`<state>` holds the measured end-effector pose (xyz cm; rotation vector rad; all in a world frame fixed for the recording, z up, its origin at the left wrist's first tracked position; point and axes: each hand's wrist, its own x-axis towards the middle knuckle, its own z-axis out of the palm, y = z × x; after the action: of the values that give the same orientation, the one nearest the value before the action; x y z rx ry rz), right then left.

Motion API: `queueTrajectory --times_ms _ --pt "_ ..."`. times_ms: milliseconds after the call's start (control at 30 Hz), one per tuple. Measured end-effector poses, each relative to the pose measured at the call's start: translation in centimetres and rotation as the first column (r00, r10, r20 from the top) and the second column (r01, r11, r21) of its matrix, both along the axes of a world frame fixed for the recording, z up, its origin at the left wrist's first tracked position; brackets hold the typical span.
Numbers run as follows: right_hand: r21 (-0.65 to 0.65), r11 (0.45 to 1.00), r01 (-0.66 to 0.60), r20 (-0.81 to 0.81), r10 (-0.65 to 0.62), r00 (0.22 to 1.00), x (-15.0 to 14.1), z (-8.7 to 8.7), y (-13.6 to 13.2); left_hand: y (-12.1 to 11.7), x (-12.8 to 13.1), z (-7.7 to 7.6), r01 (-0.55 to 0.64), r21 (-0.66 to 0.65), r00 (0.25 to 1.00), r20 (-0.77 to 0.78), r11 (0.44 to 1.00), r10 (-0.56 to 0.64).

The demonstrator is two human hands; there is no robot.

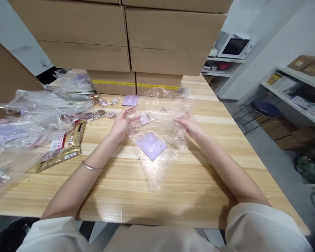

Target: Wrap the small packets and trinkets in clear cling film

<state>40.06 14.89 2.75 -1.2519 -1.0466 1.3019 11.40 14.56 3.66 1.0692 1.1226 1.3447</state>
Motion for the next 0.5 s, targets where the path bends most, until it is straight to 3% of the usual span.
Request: queueTrajectory --times_ms 100,167,233,300,333,400,467,500 --pt "-0.025 0.955 0.295 0.149 -0.288 0.946 3.9 0.4 -0.8 2.2 -1.5 -1.8 -0.15 0.047 0.964 -0.217 0.988 0.156" --pt "-0.053 0.908 0.416 0.227 -0.394 0.891 5.6 0.0 -2.0 4.5 -2.3 -2.1 -0.233 0.13 0.877 -0.401 0.964 0.266" --pt "-0.075 0.909 0.409 0.337 -0.363 0.869 6.7 -0.7 -3.6 7.1 -2.7 -2.2 -0.198 0.2 0.723 -0.631 0.96 0.281" --pt "-0.106 0.947 0.303 0.561 -0.195 0.805 7.4 -1.0 -5.2 9.7 -2.6 -2.1 -0.081 0.215 0.514 -0.828 0.973 0.225" --pt "-0.119 0.96 0.254 0.708 -0.097 0.699 7.7 -0.8 -5.9 10.8 -2.4 -2.1 -0.028 0.2 0.404 -0.894 0.979 0.194" --pt "-0.1 0.969 0.228 0.939 0.016 0.344 8.0 0.0 -7.2 12.5 -1.8 -2.1 0.033 0.12 0.196 -0.974 0.992 0.111" --pt "0.051 0.971 0.233 0.998 -0.056 0.015 7.7 1.2 -8.2 13.5 -1.2 -2.1 0.037 0.018 0.051 -0.999 0.999 0.016" --pt "0.157 0.967 0.199 0.987 -0.145 -0.076 7.2 1.7 -8.7 13.8 -1.0 -2.0 0.035 -0.025 0.01 -1.0 0.999 -0.025"
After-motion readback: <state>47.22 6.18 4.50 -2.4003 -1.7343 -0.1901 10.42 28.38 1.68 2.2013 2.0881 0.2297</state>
